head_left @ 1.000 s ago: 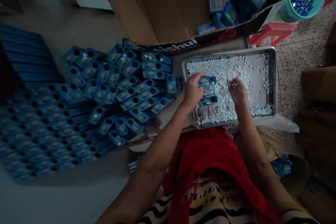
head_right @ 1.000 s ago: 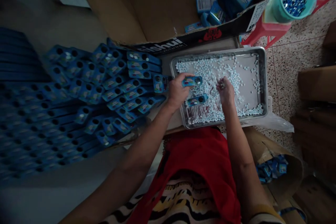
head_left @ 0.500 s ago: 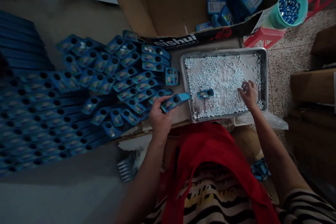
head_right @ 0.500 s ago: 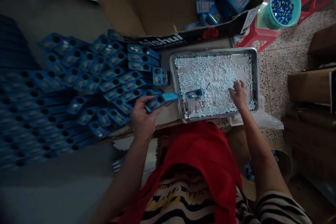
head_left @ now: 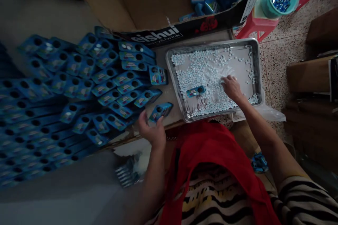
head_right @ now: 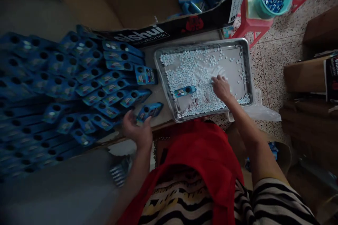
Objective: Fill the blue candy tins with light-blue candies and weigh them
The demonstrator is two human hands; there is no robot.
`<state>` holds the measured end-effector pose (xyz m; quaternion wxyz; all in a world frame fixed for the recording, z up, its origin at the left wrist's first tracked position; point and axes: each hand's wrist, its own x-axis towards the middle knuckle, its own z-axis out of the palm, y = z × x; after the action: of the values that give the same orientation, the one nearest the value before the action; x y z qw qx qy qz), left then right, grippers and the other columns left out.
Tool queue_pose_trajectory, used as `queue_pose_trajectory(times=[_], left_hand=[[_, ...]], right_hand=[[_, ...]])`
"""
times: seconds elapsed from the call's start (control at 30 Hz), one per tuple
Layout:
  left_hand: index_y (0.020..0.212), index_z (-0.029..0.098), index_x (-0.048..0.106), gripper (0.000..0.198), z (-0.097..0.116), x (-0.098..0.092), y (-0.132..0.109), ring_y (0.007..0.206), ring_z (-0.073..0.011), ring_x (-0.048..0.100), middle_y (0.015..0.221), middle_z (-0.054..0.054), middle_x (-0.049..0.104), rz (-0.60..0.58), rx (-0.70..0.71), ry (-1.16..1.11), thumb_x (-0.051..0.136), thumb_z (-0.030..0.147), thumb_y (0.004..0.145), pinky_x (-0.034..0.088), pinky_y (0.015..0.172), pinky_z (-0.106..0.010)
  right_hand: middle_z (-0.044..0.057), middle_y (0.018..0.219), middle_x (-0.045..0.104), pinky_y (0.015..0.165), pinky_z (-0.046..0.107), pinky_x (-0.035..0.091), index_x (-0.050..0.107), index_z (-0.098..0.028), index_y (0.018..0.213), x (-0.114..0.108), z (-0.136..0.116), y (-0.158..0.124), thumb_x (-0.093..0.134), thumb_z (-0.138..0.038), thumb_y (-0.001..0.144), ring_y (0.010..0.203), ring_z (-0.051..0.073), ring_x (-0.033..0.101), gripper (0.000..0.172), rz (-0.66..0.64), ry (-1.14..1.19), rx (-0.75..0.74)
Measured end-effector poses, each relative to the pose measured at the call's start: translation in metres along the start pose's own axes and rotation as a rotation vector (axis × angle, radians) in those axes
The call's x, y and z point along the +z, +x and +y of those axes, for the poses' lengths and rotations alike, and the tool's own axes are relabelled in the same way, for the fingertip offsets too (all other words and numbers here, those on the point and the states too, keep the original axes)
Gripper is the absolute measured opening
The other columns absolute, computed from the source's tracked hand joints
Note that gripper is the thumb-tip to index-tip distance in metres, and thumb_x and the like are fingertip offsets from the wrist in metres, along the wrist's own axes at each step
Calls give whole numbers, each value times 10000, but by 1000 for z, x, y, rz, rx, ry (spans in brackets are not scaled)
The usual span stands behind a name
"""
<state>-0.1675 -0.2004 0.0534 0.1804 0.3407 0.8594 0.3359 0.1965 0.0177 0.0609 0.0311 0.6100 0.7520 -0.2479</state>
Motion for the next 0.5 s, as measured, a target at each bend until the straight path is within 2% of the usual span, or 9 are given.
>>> queue_pose_trajectory(times=[0.07,0.13,0.2,0.27,0.33,0.4,0.5], left_hand=[[1337,202,667,553,16,-12,-6,1404,-388,618,1432,-208,683,8,182,107,824,379,837,452,1259,-599],[1295,223,709,434,36,-9,-7,1376,-383,644,1372,-194,723,-101,345,142,791,355,891,423,1280,-609],[1302,220,715,386,58,11,3,1360,-355,663,1351,-183,740,-266,450,95,732,300,925,427,1284,-573],[1358,194,690,454,75,43,19,1380,-339,652,1400,-190,724,-408,492,42,698,253,908,435,1282,-536],[1390,172,667,549,86,76,36,1378,-342,650,1420,-192,718,-533,478,19,718,251,849,465,1255,-514],[1332,178,691,551,90,100,49,1309,-344,689,1349,-171,753,-659,438,18,754,299,798,520,1196,-498],[1185,198,726,473,83,118,63,1155,-350,754,1180,-140,795,-743,383,14,788,441,783,591,1094,-514]], right_hand=[[160,1238,694,1033,448,522,732,-196,1329,-6,15,-26,500,-329,1089,1099,306,644,359,12,109,73],[154,1248,683,995,441,541,722,-190,1328,-12,36,-52,526,-347,1060,1039,295,657,367,53,137,213],[182,1285,662,1009,467,540,700,-167,1351,-14,53,-74,581,-290,985,1097,329,643,405,56,55,342],[220,1332,638,1041,490,527,660,-140,1414,-13,57,-93,591,-190,913,1194,370,610,508,-4,-53,429],[253,1388,616,1066,499,515,586,-116,1517,-7,43,-104,546,-100,893,1254,386,590,625,-89,-109,496],[275,1481,576,1097,501,504,475,-110,1627,3,16,-106,488,-45,915,1313,385,579,714,-148,-104,554],[267,1572,529,1128,471,505,366,-111,1695,21,-27,-90,432,-17,952,1385,358,569,752,-163,-5,620]])
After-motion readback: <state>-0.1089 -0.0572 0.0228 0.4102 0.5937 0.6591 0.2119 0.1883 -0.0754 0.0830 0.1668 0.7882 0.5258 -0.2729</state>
